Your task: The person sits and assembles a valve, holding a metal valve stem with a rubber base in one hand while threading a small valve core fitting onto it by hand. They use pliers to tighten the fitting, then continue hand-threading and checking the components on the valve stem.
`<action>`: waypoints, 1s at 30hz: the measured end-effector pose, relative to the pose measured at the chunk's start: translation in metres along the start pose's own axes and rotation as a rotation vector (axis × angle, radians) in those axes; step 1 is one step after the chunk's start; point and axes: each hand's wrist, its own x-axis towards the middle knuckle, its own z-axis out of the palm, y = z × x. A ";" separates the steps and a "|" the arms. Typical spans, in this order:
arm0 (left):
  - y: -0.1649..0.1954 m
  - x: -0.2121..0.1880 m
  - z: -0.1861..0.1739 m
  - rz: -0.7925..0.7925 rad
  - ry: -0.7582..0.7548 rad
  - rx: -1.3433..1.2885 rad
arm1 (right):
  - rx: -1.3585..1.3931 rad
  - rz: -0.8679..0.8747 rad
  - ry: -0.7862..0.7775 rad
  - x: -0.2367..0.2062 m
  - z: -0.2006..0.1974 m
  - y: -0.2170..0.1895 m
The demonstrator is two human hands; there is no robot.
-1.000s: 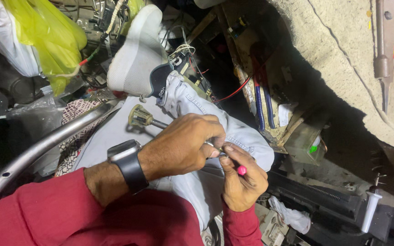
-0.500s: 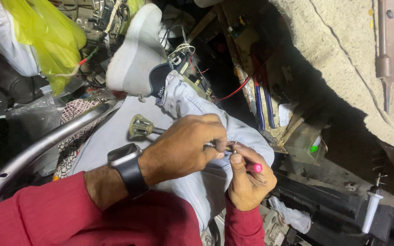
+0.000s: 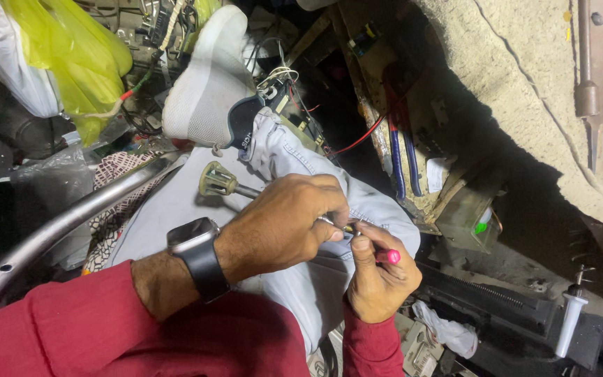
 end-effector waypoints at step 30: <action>0.010 0.011 -0.008 0.001 -0.163 0.294 | 0.127 0.204 0.096 0.003 -0.008 0.018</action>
